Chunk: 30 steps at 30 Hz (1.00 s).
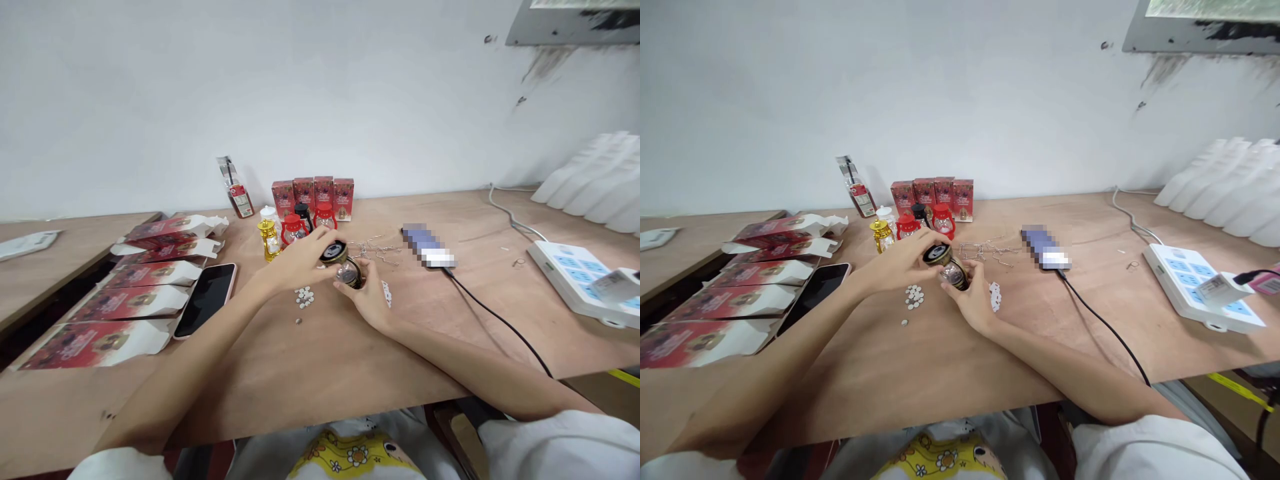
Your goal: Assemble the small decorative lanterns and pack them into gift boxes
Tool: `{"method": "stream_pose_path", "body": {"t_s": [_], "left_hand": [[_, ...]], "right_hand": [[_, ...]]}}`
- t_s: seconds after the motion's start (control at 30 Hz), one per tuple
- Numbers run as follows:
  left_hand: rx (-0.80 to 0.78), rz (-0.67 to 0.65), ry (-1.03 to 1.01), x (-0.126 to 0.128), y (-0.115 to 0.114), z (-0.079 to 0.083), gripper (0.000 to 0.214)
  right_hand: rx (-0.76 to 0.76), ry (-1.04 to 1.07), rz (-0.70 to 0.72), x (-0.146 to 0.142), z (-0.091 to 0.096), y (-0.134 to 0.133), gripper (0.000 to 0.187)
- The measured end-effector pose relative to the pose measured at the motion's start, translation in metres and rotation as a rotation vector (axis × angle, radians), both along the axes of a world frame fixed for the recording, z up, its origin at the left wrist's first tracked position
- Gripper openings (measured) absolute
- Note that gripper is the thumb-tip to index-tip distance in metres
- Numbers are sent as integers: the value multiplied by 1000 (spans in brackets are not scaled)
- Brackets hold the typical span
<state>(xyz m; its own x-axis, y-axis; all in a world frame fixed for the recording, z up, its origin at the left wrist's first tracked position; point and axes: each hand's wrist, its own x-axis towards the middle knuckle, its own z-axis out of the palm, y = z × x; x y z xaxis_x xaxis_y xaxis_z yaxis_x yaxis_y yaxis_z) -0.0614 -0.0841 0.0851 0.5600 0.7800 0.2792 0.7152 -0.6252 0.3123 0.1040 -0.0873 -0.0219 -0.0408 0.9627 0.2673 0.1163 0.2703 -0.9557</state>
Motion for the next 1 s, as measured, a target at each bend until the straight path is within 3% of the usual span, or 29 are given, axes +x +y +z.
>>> {"method": "stream_pose_path", "body": {"t_s": [0.07,0.17,0.23,0.37,0.53,0.67,0.83,1.0], "left_hand": [[-175,122,-148,-7,12,-9,36],[-711,302,-428,-18,31,-27,30],[-987,254,-561,-21,39,-39,26],[-1207,167,-674,-18,45,-53,21],[-1305,183,-862,-10,41,-52,26],[-1344,185,-955,1,35,-49,29],[-1235,348,-1059,13,34,-55,27],[-1104,385,-1048,14,38,-64,25]], "right_hand": [[30,-52,-21,1,2,-2,46],[126,-140,-42,2,6,-5,38],[212,-163,-49,3,6,-5,36],[310,-106,-22,4,3,-2,31],[417,-37,-31,6,1,0,32],[477,-18,4,7,-2,2,46],[477,-22,77,5,-3,1,55],[496,-171,-58,7,1,-2,62]]}}
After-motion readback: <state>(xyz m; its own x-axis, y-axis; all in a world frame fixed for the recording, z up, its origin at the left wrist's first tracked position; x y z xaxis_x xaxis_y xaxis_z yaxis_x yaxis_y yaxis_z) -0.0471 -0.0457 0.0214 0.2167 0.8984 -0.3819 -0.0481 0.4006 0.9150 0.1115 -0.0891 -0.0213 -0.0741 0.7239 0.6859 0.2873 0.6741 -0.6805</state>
